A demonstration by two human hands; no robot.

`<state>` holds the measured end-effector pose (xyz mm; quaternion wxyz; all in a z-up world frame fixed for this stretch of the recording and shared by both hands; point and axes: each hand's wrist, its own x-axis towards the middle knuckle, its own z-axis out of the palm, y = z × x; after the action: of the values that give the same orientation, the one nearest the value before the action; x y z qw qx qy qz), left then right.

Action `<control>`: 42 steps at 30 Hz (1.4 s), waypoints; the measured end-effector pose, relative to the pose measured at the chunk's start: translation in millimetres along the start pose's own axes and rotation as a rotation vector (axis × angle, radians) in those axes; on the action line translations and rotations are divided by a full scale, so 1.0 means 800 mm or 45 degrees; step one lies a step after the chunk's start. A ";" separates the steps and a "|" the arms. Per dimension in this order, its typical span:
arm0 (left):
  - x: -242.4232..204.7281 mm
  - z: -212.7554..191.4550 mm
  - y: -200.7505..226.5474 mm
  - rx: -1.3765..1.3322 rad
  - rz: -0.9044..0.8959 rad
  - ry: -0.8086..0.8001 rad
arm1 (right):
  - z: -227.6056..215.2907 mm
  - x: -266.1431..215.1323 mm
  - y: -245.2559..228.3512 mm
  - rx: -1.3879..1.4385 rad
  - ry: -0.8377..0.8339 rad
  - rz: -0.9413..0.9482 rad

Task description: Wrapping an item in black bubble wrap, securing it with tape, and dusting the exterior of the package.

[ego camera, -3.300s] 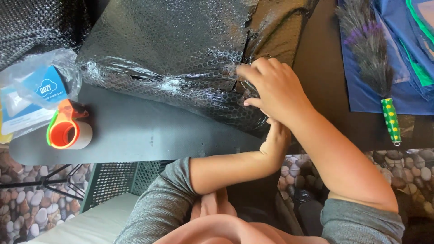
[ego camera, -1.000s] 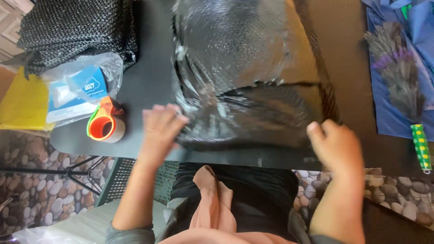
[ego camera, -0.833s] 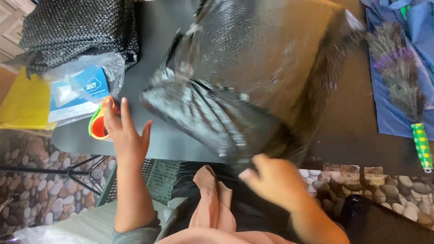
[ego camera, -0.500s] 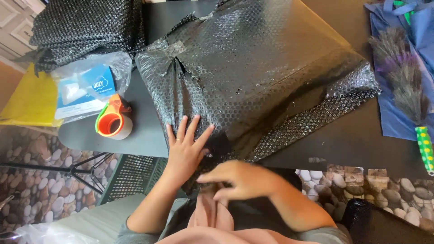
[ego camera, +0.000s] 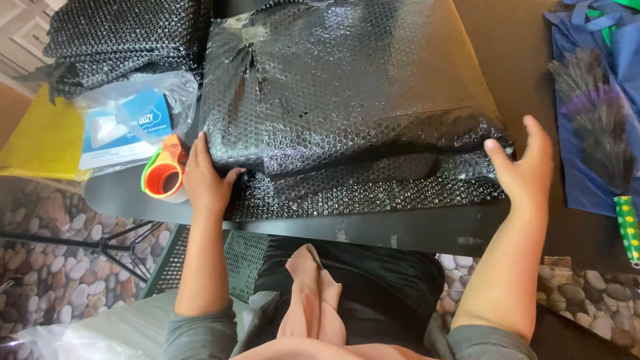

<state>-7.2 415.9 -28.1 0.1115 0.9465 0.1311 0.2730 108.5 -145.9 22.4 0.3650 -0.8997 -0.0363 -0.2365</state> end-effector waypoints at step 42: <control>-0.119 0.069 0.177 -0.156 0.732 -0.198 | 0.080 -0.154 -0.105 -0.274 -1.116 -0.733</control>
<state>-27.9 245.7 -80.1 0.0961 0.9544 -0.1679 0.2273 4.9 -28.2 -19.1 0.1418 -0.9002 -0.4061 0.0684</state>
